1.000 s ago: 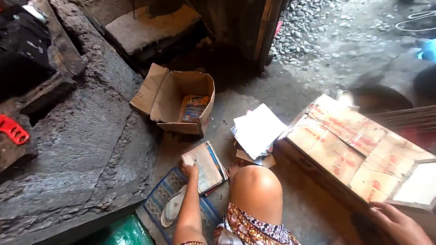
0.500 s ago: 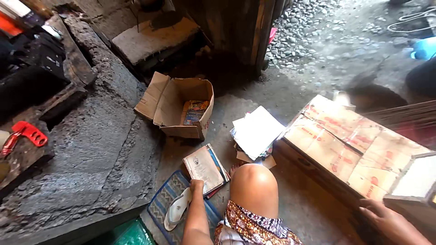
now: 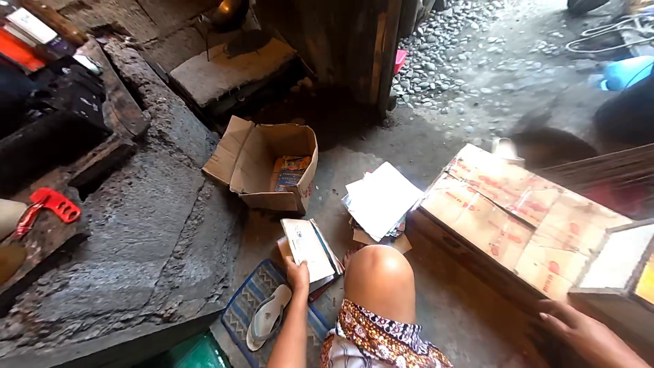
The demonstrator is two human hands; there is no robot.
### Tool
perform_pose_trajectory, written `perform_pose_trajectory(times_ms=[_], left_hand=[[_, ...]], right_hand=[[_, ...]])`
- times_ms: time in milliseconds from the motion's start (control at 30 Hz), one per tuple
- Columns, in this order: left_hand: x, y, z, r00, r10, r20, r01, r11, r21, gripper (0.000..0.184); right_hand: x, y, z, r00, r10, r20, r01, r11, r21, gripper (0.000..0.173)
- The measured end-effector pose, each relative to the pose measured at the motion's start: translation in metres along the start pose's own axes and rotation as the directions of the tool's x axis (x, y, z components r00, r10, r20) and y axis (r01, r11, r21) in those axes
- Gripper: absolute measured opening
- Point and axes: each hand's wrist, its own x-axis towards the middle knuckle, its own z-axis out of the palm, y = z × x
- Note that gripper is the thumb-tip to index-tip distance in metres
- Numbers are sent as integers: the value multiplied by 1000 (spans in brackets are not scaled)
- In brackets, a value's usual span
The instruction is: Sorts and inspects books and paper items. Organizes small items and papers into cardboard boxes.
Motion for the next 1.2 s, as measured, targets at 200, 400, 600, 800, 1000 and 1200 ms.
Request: perform_pose_trajectory(times_ms=[200,400,600,800,1000,1200], left_hand=[[2,92,-84,953,225,203,-148,930,-337,48],[44,206,-155,932,333,144,-260,890,-374,43],[146,258,-164,927,373,-35,-372,905,-205,58],[158,185,-104,942,177,-287,-200,978,-55,61],[92,-5,-12,985,-168,-51,174,968,179,69],[39,-83,18,920,-373,119,289,853,435,85]], right_hand=[[2,5,0,999,-38,-19,38,999,-1,40],[-1,1,1,999,-32,-19,32,999,-7,39],[2,4,6,1000,-18,-14,18,1000,-2,39],[0,1,4,1000,2,2,-2,1000,3,42],[7,10,9,999,34,28,-33,999,-10,42],[18,4,14,998,31,54,-28,998,-55,42]])
